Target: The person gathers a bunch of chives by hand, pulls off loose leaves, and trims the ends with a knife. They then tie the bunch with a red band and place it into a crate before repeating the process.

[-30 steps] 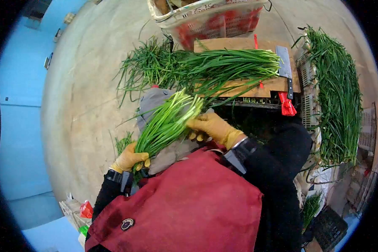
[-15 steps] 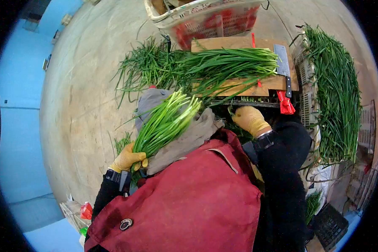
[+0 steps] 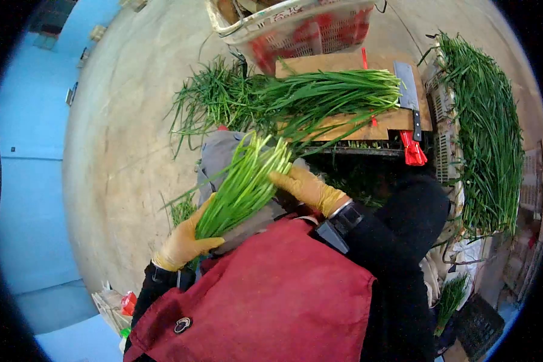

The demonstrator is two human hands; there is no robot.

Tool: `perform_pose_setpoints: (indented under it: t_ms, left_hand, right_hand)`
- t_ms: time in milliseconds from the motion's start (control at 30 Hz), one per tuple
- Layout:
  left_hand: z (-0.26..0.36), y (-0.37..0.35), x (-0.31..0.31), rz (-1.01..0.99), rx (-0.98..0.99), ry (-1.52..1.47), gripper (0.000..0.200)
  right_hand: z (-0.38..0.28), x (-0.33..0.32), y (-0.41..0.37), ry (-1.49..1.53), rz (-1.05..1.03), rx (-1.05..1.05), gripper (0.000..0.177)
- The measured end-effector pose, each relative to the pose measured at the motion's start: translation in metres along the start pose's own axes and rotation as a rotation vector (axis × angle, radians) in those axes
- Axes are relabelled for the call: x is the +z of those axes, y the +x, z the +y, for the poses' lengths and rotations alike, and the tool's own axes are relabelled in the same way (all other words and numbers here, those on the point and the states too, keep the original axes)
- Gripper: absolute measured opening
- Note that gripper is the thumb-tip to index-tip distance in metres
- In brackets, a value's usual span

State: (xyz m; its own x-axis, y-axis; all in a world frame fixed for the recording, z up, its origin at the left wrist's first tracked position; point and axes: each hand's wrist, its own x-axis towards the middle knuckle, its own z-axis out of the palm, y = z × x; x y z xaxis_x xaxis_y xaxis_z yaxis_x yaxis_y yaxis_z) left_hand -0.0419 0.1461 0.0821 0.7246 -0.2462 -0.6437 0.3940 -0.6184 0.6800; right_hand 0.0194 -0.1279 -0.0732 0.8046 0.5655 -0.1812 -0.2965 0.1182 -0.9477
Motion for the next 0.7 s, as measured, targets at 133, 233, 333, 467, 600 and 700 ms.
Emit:
perform_pose_setpoints:
  t_ms: [133,233,333,467,600,700]
  left_hand:
    - [0.000,-0.002,0.004,0.084,0.390,0.488,0.091]
    - [0.013,-0.005,0.007,0.061,0.368,0.623,0.081]
    - [0.025,-0.007,0.011,-0.002,0.392,0.694,0.077]
    - [0.036,-0.006,0.005,-0.166,0.484,0.654,0.070]
    - [0.040,0.000,-0.010,-0.257,0.502,0.609,0.067]
    - [0.048,0.003,-0.021,-0.360,0.331,0.510,0.067]
  right_hand:
    - [-0.004,0.012,0.004,0.918,0.122,0.040,0.063]
    - [-0.014,0.011,-0.002,0.931,0.052,-0.096,0.089]
    - [-0.026,0.012,-0.004,0.959,0.058,-0.198,0.098]
    - [-0.030,0.002,-0.009,0.926,-0.020,-0.268,0.087]
    - [-0.030,0.001,-0.012,0.899,0.115,-0.201,0.080]
    - [-0.026,-0.005,-0.016,0.921,0.085,-0.213,0.068]
